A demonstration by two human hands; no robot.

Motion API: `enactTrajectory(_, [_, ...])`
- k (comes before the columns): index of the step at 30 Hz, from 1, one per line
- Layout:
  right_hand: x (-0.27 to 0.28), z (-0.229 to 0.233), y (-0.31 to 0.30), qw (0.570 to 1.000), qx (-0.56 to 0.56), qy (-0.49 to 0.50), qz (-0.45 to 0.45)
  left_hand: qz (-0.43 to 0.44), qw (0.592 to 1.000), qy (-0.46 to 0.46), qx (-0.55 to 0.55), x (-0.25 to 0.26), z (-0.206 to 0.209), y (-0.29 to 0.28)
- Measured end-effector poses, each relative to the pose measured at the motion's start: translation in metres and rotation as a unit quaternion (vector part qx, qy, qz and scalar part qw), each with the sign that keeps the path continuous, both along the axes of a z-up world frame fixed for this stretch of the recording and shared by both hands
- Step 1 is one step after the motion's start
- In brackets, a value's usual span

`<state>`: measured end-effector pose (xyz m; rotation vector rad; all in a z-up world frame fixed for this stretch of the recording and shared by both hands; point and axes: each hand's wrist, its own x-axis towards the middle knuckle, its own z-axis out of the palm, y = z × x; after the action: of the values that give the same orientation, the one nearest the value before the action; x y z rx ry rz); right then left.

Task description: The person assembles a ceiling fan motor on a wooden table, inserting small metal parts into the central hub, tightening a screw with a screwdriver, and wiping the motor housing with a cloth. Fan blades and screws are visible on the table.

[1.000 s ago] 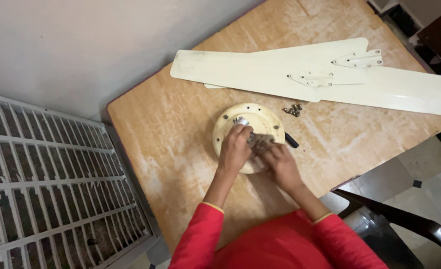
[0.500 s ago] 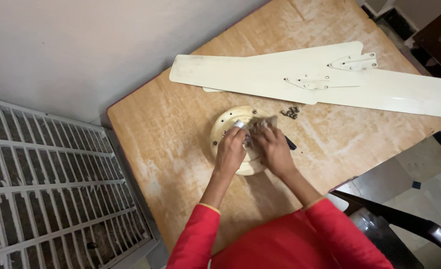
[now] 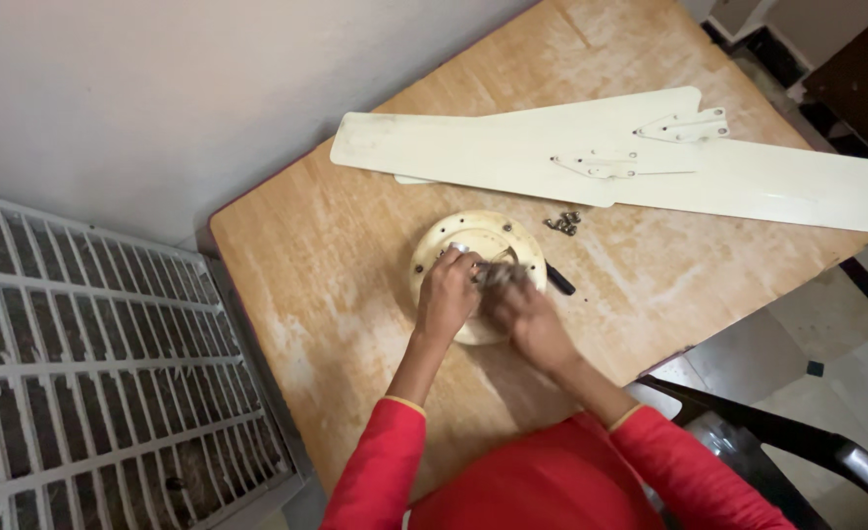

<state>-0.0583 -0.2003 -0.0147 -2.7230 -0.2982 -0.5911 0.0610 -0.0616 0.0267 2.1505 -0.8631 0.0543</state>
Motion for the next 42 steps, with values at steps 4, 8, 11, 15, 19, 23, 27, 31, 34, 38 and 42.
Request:
enactTrajectory(4, [0.004,-0.002,-0.011,0.995,0.078,0.065,0.002,-0.001,1.0,-0.002,-0.006,-0.001,-0.002,-0.002])
enactTrajectory(8, [0.014,-0.008,-0.016,0.991,0.075,0.075,-0.081,0.007,1.0,0.003,0.03,0.001,-0.01,-0.002])
enactTrajectory(11, [0.006,-0.009,-0.005,1.0,-0.009,0.022,-0.001,-0.002,1.0,-0.012,0.026,0.002,-0.015,-0.002])
enactTrajectory(15, [0.014,-0.004,-0.028,0.994,0.075,0.075,0.017,-0.013,1.0,-0.025,0.013,0.001,-0.02,0.0])
enactTrajectory(19, [0.022,-0.002,-0.029,0.993,0.084,0.085,-0.024,-0.019,0.999,-0.047,0.01,0.001,-0.023,0.002])
enactTrajectory(23, [0.015,0.008,-0.022,0.991,0.08,0.099,0.048,-0.041,0.998,-0.052,0.01,0.001,-0.017,0.008])
enactTrajectory(27, [0.037,0.019,-0.049,0.934,0.298,0.181,-0.081,-0.032,0.999,-0.032,0.002,-0.002,-0.014,0.01])
enactTrajectory(31, [0.059,0.031,-0.057,0.852,0.488,0.122,-0.146,0.004,0.999,-0.02,-0.037,-0.013,-0.014,0.024])
enactTrajectory(34, [0.072,0.039,-0.055,0.852,0.482,0.148,-0.144,0.083,0.994,0.045,-0.048,-0.03,-0.025,0.035])
enactTrajectory(38, [0.093,0.045,-0.049,0.815,0.498,0.231,-0.186,0.138,0.988,0.065,-0.005,-0.043,-0.05,0.043])
enactTrajectory(42, [0.131,0.049,-0.057,0.884,0.418,0.172,-0.118,0.138,0.986,0.09,0.019,-0.046,-0.069,0.046])
